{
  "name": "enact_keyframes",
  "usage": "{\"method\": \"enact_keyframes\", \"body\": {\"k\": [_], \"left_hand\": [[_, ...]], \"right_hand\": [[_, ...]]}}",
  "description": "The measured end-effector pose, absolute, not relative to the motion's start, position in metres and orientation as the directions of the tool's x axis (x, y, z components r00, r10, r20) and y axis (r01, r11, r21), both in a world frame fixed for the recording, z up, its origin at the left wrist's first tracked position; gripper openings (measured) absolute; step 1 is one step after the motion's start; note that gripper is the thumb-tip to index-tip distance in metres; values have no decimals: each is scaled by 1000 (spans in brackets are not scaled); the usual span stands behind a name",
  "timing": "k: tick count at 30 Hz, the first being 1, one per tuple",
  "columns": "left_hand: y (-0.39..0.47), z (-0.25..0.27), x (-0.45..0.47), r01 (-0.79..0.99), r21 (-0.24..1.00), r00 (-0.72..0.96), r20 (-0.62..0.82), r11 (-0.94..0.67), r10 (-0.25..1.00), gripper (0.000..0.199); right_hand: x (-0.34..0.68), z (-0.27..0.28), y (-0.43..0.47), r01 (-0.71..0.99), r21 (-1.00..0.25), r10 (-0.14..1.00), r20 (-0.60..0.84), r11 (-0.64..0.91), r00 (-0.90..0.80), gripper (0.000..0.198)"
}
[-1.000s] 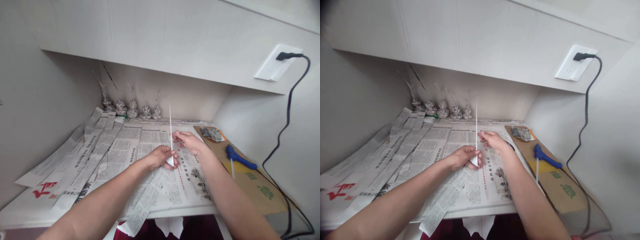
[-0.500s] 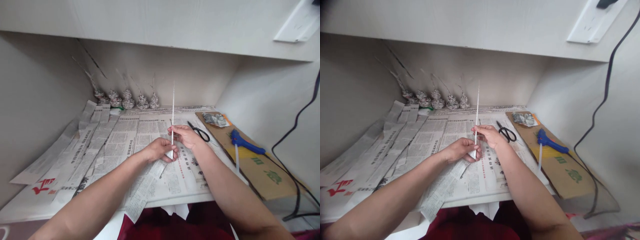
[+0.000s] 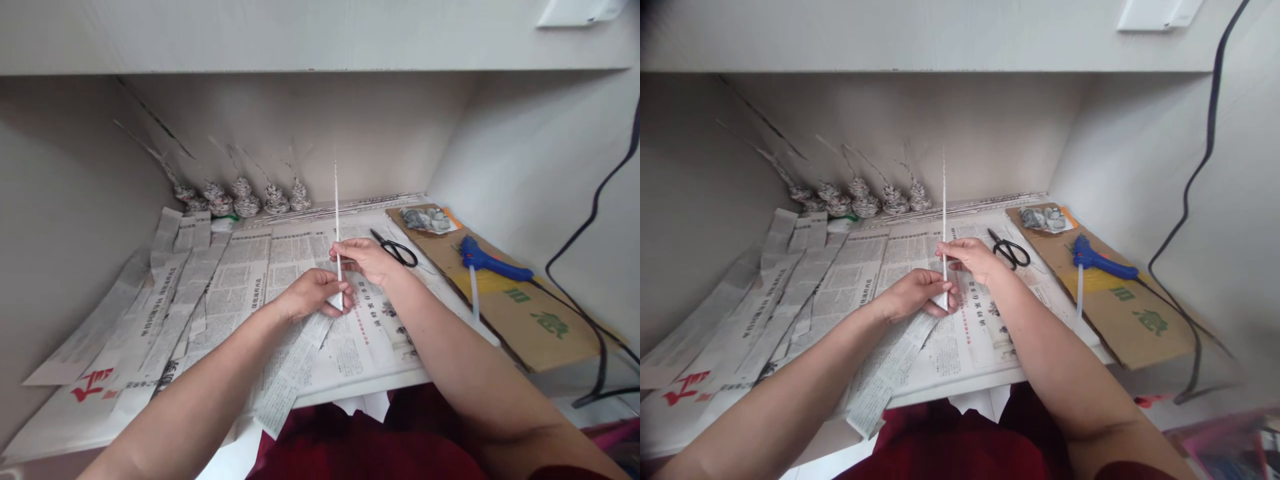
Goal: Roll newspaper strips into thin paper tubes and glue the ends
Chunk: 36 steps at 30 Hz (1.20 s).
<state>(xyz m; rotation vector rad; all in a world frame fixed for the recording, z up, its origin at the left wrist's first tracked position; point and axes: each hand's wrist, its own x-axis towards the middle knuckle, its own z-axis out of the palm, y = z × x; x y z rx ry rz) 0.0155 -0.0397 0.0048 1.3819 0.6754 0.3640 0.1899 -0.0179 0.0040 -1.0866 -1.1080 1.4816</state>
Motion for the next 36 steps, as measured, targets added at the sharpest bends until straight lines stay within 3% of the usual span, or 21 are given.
{"method": "enact_keyframes", "body": {"k": [5,11,16,21,26,31,36], "left_hand": [[-38,4,14,119,978,760,-199,169,619,31],[-37,4,15,151,970,761,-236,189,605,31],[-36,1,14,120,975,768,-209,185,605,32],[-37,1,14,120,973,768,-218,199,602,32],[-37,3,13,114,972,758,-219,205,615,31],[-37,5,14,129,968,759,-236,215,607,30],[-35,4,13,118,966,752,-237,229,615,30]], "right_hand": [[190,6,-20,-126,-982,960,-101,-138,-263,29],[191,8,-19,-159,-981,989,-90,-108,-119,25],[191,10,-21,-108,-988,961,-82,-113,-264,29],[190,7,-20,-158,-982,988,-86,-105,-126,27],[191,8,-21,-128,-985,954,-75,-116,-290,30],[191,7,-20,-161,-979,983,-98,-123,-158,26],[192,7,-21,-129,-983,948,-86,-131,-307,31]]}}
